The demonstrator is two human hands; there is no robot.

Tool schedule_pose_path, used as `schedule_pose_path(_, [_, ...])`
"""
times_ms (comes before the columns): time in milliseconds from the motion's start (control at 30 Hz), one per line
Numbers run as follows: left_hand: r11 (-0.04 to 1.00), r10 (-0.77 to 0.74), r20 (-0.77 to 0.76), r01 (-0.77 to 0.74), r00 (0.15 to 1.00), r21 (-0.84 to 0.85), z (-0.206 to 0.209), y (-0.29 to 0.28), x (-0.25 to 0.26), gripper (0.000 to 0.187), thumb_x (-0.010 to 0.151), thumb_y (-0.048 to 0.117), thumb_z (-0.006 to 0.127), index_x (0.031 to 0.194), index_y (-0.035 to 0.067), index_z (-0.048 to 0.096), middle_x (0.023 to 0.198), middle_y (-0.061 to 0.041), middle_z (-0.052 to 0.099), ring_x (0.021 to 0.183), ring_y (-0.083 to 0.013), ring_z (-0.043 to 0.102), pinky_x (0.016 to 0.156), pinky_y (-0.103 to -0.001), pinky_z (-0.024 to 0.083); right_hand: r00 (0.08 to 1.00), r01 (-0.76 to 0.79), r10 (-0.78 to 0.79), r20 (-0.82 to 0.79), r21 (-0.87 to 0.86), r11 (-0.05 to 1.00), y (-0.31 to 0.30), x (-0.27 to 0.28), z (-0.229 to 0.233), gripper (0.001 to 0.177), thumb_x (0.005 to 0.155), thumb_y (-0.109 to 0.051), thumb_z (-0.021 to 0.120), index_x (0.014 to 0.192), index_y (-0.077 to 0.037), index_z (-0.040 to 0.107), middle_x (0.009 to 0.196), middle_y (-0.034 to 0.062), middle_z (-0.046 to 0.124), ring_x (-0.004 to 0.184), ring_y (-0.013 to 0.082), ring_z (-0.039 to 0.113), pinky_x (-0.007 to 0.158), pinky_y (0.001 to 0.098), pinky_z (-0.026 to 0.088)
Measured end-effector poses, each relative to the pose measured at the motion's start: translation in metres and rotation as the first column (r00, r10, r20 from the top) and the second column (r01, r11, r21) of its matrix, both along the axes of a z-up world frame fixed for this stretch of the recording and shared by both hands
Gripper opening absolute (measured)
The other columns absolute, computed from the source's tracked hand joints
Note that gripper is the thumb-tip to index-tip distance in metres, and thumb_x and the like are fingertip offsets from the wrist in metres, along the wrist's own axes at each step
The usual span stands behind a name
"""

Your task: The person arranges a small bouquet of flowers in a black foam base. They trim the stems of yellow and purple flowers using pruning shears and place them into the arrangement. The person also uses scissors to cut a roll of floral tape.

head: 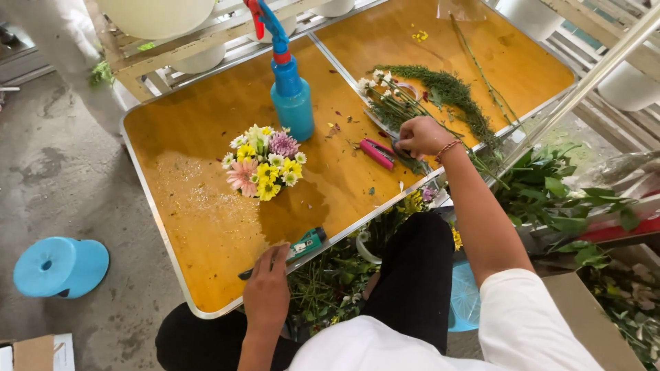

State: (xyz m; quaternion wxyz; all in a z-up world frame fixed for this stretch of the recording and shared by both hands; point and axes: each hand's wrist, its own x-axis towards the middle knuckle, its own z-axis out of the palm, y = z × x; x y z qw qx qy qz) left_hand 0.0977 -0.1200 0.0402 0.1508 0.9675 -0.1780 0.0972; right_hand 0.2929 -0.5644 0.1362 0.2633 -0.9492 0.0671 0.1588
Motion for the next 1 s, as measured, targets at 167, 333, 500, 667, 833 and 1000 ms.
schedule_pose_path(167, [0.999, 0.033, -0.061, -0.033, 0.998, -0.01, -0.002, -0.001, 0.001, 0.055, 0.09, 0.005, 0.068, 0.142, 0.022, 0.058, 0.14, -0.006, 0.06, 0.122, -0.0269, 0.063, 0.086, -0.041, 0.062, 0.799, 0.241, -0.145, 0.583, -0.089, 0.966, -0.042, 0.0, -0.05, 0.02, 0.1, -0.01, 0.066, 0.08, -0.011, 0.07, 0.07, 0.0043, 0.068, 0.055, 0.0082, 0.055, 0.054, 0.0186, 0.052])
schedule_pose_path(333, [0.998, 0.026, -0.027, -0.024, 0.999, 0.054, -0.005, 0.0, 0.002, 0.051, 0.093, 0.012, 0.067, 0.142, 0.022, 0.058, 0.139, -0.005, 0.061, 0.121, -0.0241, 0.063, 0.09, -0.038, 0.061, 0.894, 0.397, -0.194, 0.403, -0.515, 0.759, -0.083, -0.019, -0.104, 0.049, 0.1, -0.049, 0.069, 0.107, 0.0, 0.07, 0.129, 0.0215, 0.054, 0.12, 0.0423, 0.047, 0.093, 0.0594, 0.05])
schedule_pose_path(500, [0.993, 0.058, -0.123, -0.044, 0.991, 0.113, -0.004, 0.001, 0.005, 0.059, 0.09, 0.012, 0.069, 0.145, 0.027, 0.056, 0.141, -0.002, 0.06, 0.122, -0.0215, 0.063, 0.084, -0.037, 0.065, 0.731, 0.504, -0.293, 0.617, -0.199, 0.84, -0.082, -0.05, -0.084, 0.027, 0.099, -0.019, 0.064, 0.122, -0.005, 0.062, 0.059, 0.0078, 0.055, 0.041, 0.0217, 0.044, 0.038, 0.0372, 0.036])
schedule_pose_path(667, [0.99, 0.059, -0.117, -0.043, 0.991, 0.134, -0.014, 0.002, 0.006, 0.057, 0.093, 0.016, 0.066, 0.147, 0.028, 0.054, 0.139, -0.002, 0.061, 0.121, -0.0235, 0.064, 0.09, -0.04, 0.065, 0.622, 0.545, -0.486, 0.614, 0.106, 0.832, -0.095, -0.067, -0.051, 0.043, 0.106, -0.038, 0.065, 0.127, -0.002, 0.06, 0.092, 0.0134, 0.069, 0.056, 0.0247, 0.056, 0.051, 0.0434, 0.046])
schedule_pose_path(833, [0.977, 0.124, -0.081, -0.107, 0.989, 0.183, -0.032, 0.005, 0.003, 0.056, 0.096, 0.022, 0.062, 0.149, 0.036, 0.05, 0.139, 0.002, 0.059, 0.126, -0.0249, 0.06, 0.11, -0.043, 0.06, 0.592, 0.5, -0.64, 0.49, 0.4, 0.769, -0.089, -0.084, -0.017, 0.043, 0.102, -0.034, 0.068, 0.129, -0.002, 0.06, 0.092, 0.0102, 0.068, 0.072, 0.0214, 0.07, 0.067, 0.0426, 0.057])
schedule_pose_path(1000, [0.956, 0.196, -0.134, -0.159, 0.971, 0.246, -0.011, -0.006, 0.003, 0.055, 0.096, 0.02, 0.061, 0.147, 0.038, 0.051, 0.138, 0.004, 0.06, 0.124, -0.0246, 0.061, 0.105, -0.045, 0.062, 0.495, 0.313, -0.744, 0.449, 0.707, 0.635, -0.064, -0.136, -0.017, 0.042, 0.105, -0.036, 0.057, 0.133, -0.005, 0.054, 0.11, 0.0072, 0.066, 0.083, 0.0185, 0.067, 0.074, 0.0391, 0.053])
